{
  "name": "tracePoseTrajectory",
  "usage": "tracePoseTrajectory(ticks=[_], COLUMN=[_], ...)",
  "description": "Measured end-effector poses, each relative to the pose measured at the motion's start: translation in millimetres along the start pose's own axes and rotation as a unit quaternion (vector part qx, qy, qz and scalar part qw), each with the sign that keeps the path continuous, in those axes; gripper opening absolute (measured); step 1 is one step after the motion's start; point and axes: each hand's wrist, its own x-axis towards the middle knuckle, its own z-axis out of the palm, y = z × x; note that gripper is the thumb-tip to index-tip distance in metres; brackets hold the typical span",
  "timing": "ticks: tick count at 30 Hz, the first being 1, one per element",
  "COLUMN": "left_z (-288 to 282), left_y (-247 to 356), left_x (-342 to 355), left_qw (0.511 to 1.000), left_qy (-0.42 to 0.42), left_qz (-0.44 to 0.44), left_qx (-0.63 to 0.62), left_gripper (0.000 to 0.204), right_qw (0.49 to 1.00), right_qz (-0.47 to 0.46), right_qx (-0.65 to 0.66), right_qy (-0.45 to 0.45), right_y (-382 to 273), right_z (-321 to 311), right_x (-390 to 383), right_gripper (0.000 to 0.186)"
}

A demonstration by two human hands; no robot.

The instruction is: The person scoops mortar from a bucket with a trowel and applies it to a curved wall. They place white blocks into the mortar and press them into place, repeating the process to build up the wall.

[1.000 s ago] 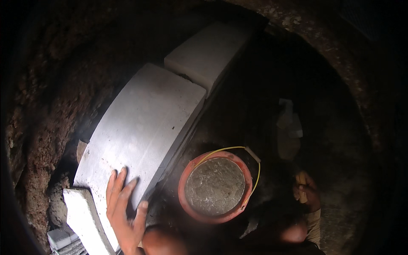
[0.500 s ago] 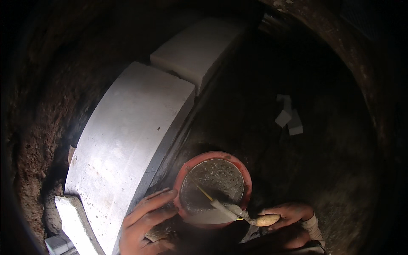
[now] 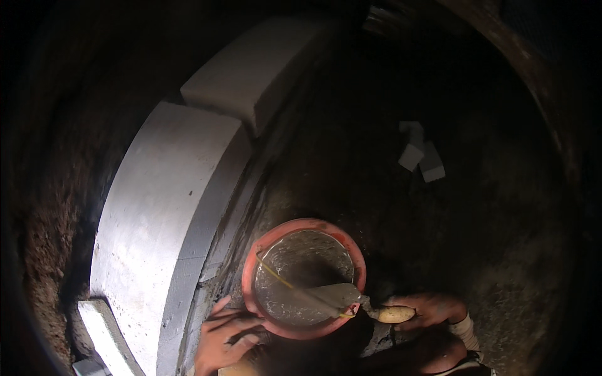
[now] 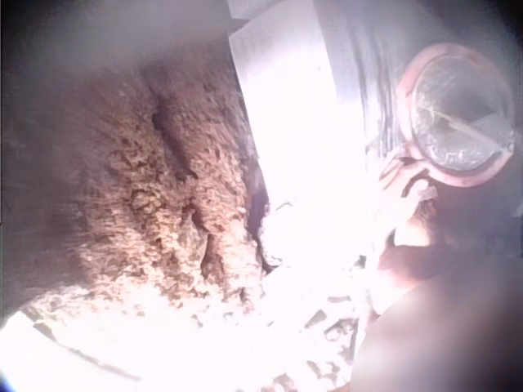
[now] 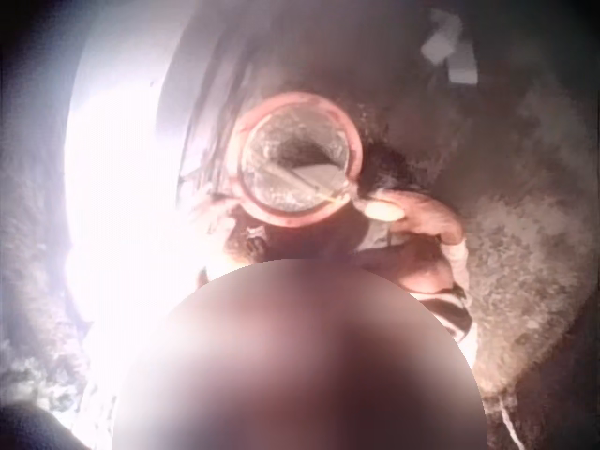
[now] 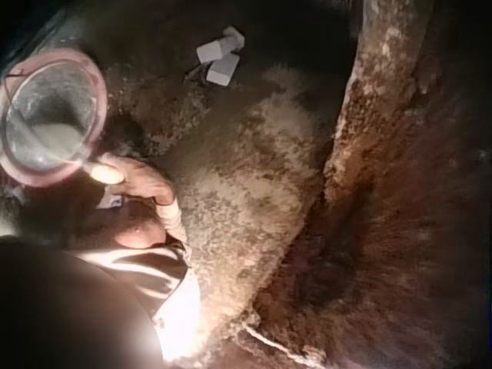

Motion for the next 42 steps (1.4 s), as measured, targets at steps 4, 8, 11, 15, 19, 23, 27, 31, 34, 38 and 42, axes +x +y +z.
tracePoseTrajectory(ticks=[4,8,11,15,19,23,27,31,34,38,42], left_z=[4.1,4.3,-0.2,-4.4,24.5,58.1,101.7,127.2,150.5,169.9,179.1], left_y=[26.1,41.9,44.4,20.4,-15.0,-51.3,-92.0,-141.5,-176.2,-182.4,-185.0], left_x=[7.5,36.1,41.2,9.2,-1.1,-11.8,-24.6,-39.8,-41.8,-36.6,-32.5], left_qw=[0.979,0.978,0.973,0.987,0.989,0.973,0.944,0.883,0.877,0.864,0.856], left_qy=[0.179,0.061,0.004,0.030,0.102,0.214,0.288,0.200,0.111,0.067,0.058], left_qz=[0.101,0.196,0.204,0.128,0.081,0.039,-0.086,-0.179,-0.217,-0.254,-0.268], left_qx=[0.010,0.039,0.107,0.095,0.065,0.078,-0.134,-0.385,-0.415,-0.430,-0.439], left_gripper=[0.055,0.049,0.029,0.016,0.022,0.061,0.066,0.061,0.062,0.062,0.063], right_qw=[0.994,0.992,0.991,0.999,0.994,0.971,0.926,0.886,0.906,0.865,0.878], right_qz=[-0.091,-0.061,-0.107,-0.031,-0.009,-0.042,-0.022,-0.068,0.031,0.027,0.057], right_qx=[0.026,-0.015,0.028,0.007,0.003,0.150,0.280,0.382,0.328,0.334,0.323], right_qy=[-0.059,-0.108,-0.072,-0.039,0.108,0.182,0.251,0.254,0.265,0.373,0.350], right_y=[0.4,-21.0,11.2,-23.3,-15.6,-16.2,-17.4,-4.7,-6.9,-14.8,10.2], right_z=[7.3,4.9,18.3,-16.4,-18.1,-14.5,0.9,11.7,8.9,-1.2,-14.1], right_x=[12.7,24.0,20.6,11.1,-8.5,-8.1,-5.8,-0.2,14.2,55.5,88.0], right_gripper=[0.062,0.061,0.063,0.070,0.072,0.068,0.064,0.062,0.057,0.050,0.045])
